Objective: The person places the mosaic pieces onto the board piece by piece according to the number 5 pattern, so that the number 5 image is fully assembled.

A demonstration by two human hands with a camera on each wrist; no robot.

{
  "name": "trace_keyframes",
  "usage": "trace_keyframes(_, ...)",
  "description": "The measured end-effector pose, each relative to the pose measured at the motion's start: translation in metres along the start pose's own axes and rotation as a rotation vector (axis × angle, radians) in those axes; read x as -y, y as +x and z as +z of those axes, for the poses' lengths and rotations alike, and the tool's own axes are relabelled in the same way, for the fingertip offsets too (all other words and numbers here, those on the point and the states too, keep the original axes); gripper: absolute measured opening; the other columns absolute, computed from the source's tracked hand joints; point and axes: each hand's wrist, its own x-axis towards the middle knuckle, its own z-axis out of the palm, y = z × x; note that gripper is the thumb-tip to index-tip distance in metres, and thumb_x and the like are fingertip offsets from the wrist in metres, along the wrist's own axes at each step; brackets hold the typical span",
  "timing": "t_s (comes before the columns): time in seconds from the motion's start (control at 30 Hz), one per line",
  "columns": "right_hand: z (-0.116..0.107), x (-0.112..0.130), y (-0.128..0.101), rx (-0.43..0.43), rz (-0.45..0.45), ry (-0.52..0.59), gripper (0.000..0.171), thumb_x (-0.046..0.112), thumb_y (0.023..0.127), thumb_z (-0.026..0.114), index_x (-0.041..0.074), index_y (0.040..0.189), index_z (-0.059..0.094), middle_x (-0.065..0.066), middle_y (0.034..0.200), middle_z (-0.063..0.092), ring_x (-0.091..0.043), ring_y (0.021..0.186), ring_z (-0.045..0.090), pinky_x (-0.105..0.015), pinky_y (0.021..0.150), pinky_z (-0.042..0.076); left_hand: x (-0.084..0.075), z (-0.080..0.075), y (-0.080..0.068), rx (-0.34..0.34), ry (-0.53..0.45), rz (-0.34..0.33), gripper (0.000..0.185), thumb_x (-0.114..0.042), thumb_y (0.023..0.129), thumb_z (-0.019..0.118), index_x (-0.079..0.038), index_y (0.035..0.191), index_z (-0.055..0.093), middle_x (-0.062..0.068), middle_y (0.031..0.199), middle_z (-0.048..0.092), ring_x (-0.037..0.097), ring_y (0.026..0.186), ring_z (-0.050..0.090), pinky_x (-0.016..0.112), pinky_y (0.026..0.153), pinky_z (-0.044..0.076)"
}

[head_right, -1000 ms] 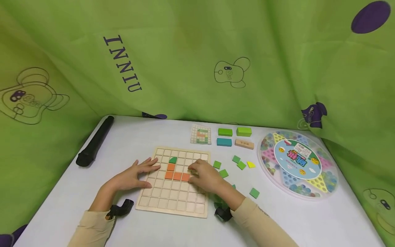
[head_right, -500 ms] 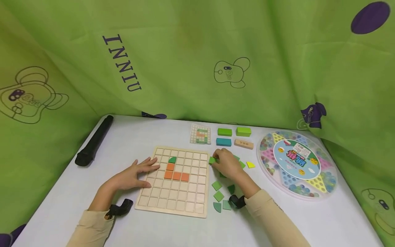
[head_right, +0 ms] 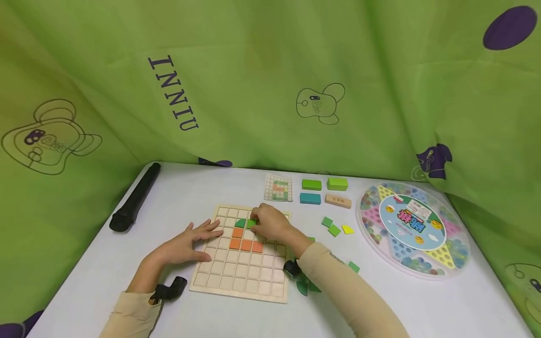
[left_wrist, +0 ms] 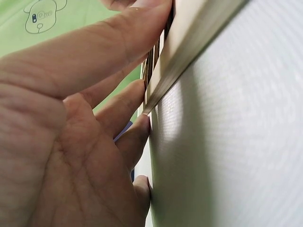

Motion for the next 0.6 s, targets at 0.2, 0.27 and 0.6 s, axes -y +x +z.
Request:
trace_keyframes(0.2,-0.006,-0.003,-0.005,0.000,0.023,0.038,0.037,0.023,0.086,0.070,0.003,0.116,0.063,-0.008,0.103,0.062,-0.018,0.090,0.058,-0.033,0.079,0.052,0.000,0.002,0.000,-0.005,0.013,0.001,0.070,-0.032,0.079,0.074,-0.015,0.141,0.046,0.006,0.157,0.024,0.033,0.147,0.010,0.060,0.114,-0.008)
trace_keyframes(0.27,-0.016,-0.011,-0.015,-0.040,0.048,0.085,0.039,0.023,0.087,0.069,0.002,0.119,0.061,-0.010,0.108,0.063,-0.022,0.097,0.060,-0.036,0.083,0.053,-0.001,0.002,0.000,0.001,0.009,0.002,0.071,-0.031,0.079,0.074,-0.015,0.142,0.046,0.006,0.157,0.023,0.033,0.147,0.009,0.060,0.114,-0.009)
trace_keyframes(0.6,-0.041,-0.081,-0.102,-0.057,0.118,0.085,0.035,0.011,0.080,0.073,0.002,0.113,0.064,-0.007,0.102,0.063,-0.022,0.094,0.058,-0.040,0.083,0.052,-0.002,0.000,0.000,-0.007,-0.001,-0.009,0.070,-0.027,0.078,0.076,-0.013,0.140,0.047,0.007,0.157,0.024,0.033,0.147,0.010,0.059,0.114,-0.009)
